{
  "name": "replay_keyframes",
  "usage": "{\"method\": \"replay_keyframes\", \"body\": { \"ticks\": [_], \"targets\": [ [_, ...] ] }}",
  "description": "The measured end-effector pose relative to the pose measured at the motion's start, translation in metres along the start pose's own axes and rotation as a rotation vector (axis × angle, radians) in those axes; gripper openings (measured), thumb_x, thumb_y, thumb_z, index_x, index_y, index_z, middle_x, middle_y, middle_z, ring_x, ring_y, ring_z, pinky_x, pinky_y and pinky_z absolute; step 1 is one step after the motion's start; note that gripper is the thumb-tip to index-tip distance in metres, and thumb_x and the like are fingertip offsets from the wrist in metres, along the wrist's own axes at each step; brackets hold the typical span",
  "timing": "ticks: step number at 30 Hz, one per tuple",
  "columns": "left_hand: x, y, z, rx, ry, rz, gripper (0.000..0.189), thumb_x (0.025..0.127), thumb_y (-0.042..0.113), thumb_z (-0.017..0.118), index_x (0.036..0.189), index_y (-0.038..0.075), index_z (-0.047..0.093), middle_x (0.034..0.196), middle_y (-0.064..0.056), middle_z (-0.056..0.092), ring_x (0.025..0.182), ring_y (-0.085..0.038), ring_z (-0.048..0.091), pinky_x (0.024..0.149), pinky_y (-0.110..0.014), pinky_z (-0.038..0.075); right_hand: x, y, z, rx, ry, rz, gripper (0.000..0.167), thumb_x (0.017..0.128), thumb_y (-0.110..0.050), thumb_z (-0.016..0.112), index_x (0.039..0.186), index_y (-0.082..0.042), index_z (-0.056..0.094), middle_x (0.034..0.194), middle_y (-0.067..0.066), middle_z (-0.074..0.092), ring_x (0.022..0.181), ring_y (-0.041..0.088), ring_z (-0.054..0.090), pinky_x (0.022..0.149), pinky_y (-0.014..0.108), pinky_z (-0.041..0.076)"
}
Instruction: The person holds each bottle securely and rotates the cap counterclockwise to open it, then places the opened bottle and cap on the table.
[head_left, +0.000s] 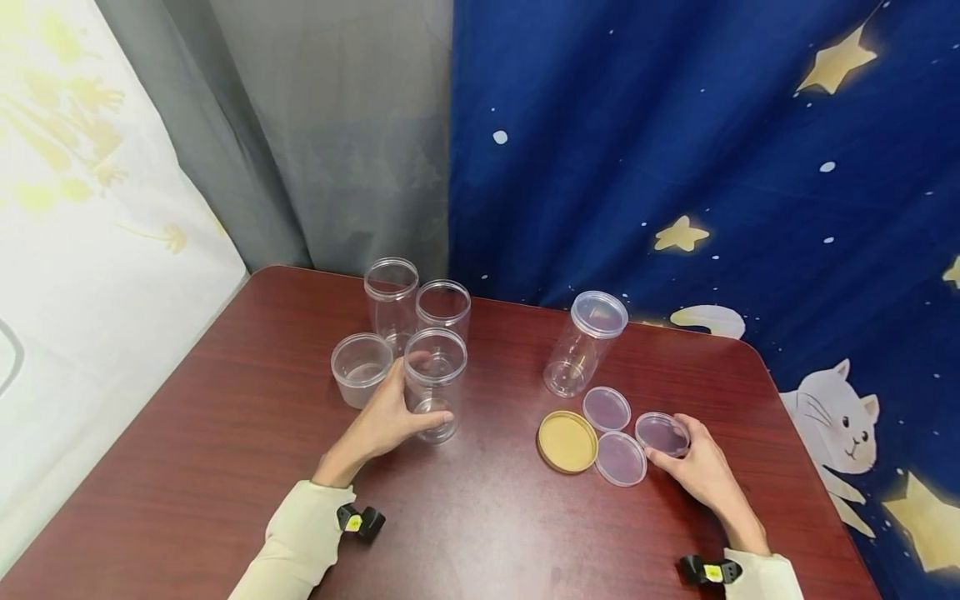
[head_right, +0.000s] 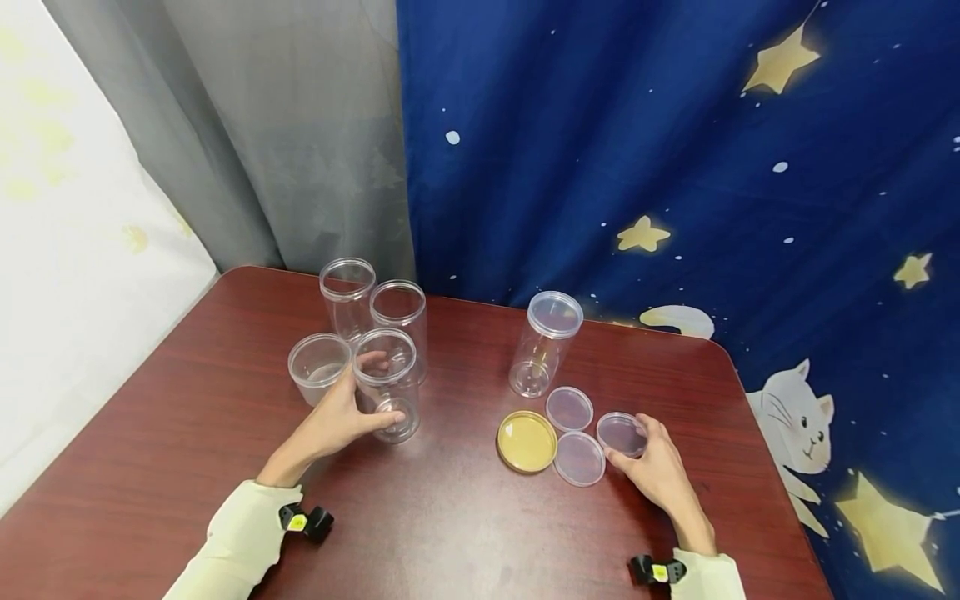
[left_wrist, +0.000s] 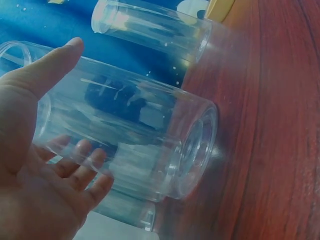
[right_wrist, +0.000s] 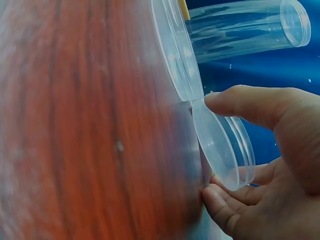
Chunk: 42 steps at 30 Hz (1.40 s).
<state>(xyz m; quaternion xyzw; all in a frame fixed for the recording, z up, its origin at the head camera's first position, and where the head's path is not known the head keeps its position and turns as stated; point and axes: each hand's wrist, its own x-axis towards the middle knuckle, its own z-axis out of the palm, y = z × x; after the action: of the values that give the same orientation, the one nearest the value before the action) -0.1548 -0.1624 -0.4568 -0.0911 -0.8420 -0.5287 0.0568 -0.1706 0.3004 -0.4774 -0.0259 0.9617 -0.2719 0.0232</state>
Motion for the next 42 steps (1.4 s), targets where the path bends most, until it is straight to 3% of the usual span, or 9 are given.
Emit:
{"method": "replay_keyframes", "body": {
  "ticks": [4, 9, 14, 20, 24, 28, 31, 35, 42],
  "targets": [
    [-0.001, 0.001, -0.001, 0.002, -0.012, 0.004, 0.099, 0.069, 0.025, 0.091, 0.146, 0.007, 0.033, 0.139, -0.016, 0.051, 0.13, -0.031, 0.048, 0.111, -0.052, 0.034, 0.0, 0.001, 0.001, -0.01, 0.005, -0.011, 0.082, 0.081, -0.03, 0.08, 0.138, 0.013, 0.04, 0.128, 0.034, 0.048, 0.093, 0.035, 0.062, 0.084, 0.049, 0.05],
    [-0.002, 0.008, -0.004, 0.023, -0.02, -0.029, 0.111, 0.069, 0.03, 0.091, 0.152, 0.007, 0.022, 0.146, -0.017, 0.044, 0.133, -0.034, 0.047, 0.111, -0.054, 0.035, 0.001, 0.002, 0.0, -0.003, -0.007, -0.015, 0.083, 0.081, -0.031, 0.08, 0.136, 0.015, 0.04, 0.129, 0.037, 0.046, 0.108, 0.045, 0.055, 0.093, 0.059, 0.045],
    [-0.005, 0.017, -0.008, 0.08, 0.021, -0.012, 0.115, 0.07, 0.032, 0.09, 0.154, 0.008, 0.015, 0.153, -0.017, 0.03, 0.131, -0.039, 0.046, 0.107, -0.053, 0.041, 0.0, 0.004, 0.0, 0.003, -0.023, -0.003, 0.083, 0.081, -0.031, 0.08, 0.136, 0.015, 0.041, 0.13, 0.037, 0.047, 0.115, 0.048, 0.051, 0.097, 0.061, 0.042],
    [-0.007, 0.034, -0.012, 0.136, 0.151, 0.161, 0.112, 0.072, 0.028, 0.089, 0.153, 0.006, 0.016, 0.154, -0.013, 0.021, 0.133, -0.032, 0.039, 0.109, -0.049, 0.038, 0.0, 0.006, -0.002, 0.015, -0.031, -0.003, 0.084, 0.08, -0.031, 0.08, 0.137, 0.016, 0.04, 0.13, 0.038, 0.047, 0.115, 0.048, 0.05, 0.097, 0.061, 0.041],
    [-0.008, 0.05, -0.01, 0.181, 0.266, 0.286, 0.105, 0.078, 0.044, 0.082, 0.152, 0.004, 0.02, 0.152, -0.015, 0.024, 0.14, -0.029, 0.03, 0.114, -0.042, 0.031, 0.0, 0.006, -0.003, 0.03, -0.037, 0.0, 0.084, 0.08, -0.03, 0.081, 0.137, 0.016, 0.04, 0.131, 0.038, 0.046, 0.115, 0.047, 0.05, 0.097, 0.06, 0.041],
    [-0.006, 0.069, -0.005, 0.159, 0.364, 0.451, 0.093, 0.087, 0.057, 0.067, 0.146, -0.004, 0.028, 0.147, -0.022, 0.03, 0.14, -0.03, 0.03, 0.117, -0.031, 0.026, 0.001, 0.006, -0.004, 0.034, -0.049, -0.005, 0.085, 0.081, -0.03, 0.081, 0.138, 0.016, 0.039, 0.132, 0.038, 0.045, 0.114, 0.047, 0.051, 0.097, 0.061, 0.042],
    [-0.005, 0.084, 0.001, 0.13, 0.393, 0.57, 0.084, 0.09, 0.049, 0.066, 0.142, -0.008, 0.032, 0.144, -0.024, 0.034, 0.138, -0.033, 0.033, 0.116, -0.03, 0.026, 0.002, 0.006, -0.005, 0.032, -0.052, -0.014, 0.085, 0.081, -0.029, 0.081, 0.138, 0.016, 0.039, 0.131, 0.038, 0.045, 0.113, 0.047, 0.052, 0.097, 0.061, 0.042],
    [-0.006, 0.102, 0.009, 0.115, 0.341, 0.662, 0.071, 0.089, 0.03, 0.069, 0.139, -0.01, 0.038, 0.142, -0.023, 0.039, 0.134, -0.035, 0.037, 0.116, -0.034, 0.029, 0.002, 0.007, -0.005, 0.032, -0.047, -0.033, 0.084, 0.08, -0.029, 0.082, 0.137, 0.017, 0.039, 0.131, 0.038, 0.046, 0.113, 0.047, 0.052, 0.096, 0.061, 0.041],
    [-0.005, 0.113, 0.032, 0.169, 0.151, 0.667, 0.061, 0.088, 0.015, 0.071, 0.139, -0.003, 0.044, 0.136, -0.016, 0.05, 0.129, -0.028, 0.047, 0.111, -0.036, 0.037, 0.002, 0.008, -0.005, 0.051, -0.06, -0.028, 0.085, 0.08, -0.027, 0.082, 0.139, 0.015, 0.038, 0.133, 0.036, 0.043, 0.112, 0.045, 0.05, 0.094, 0.058, 0.044]
  ]
}}
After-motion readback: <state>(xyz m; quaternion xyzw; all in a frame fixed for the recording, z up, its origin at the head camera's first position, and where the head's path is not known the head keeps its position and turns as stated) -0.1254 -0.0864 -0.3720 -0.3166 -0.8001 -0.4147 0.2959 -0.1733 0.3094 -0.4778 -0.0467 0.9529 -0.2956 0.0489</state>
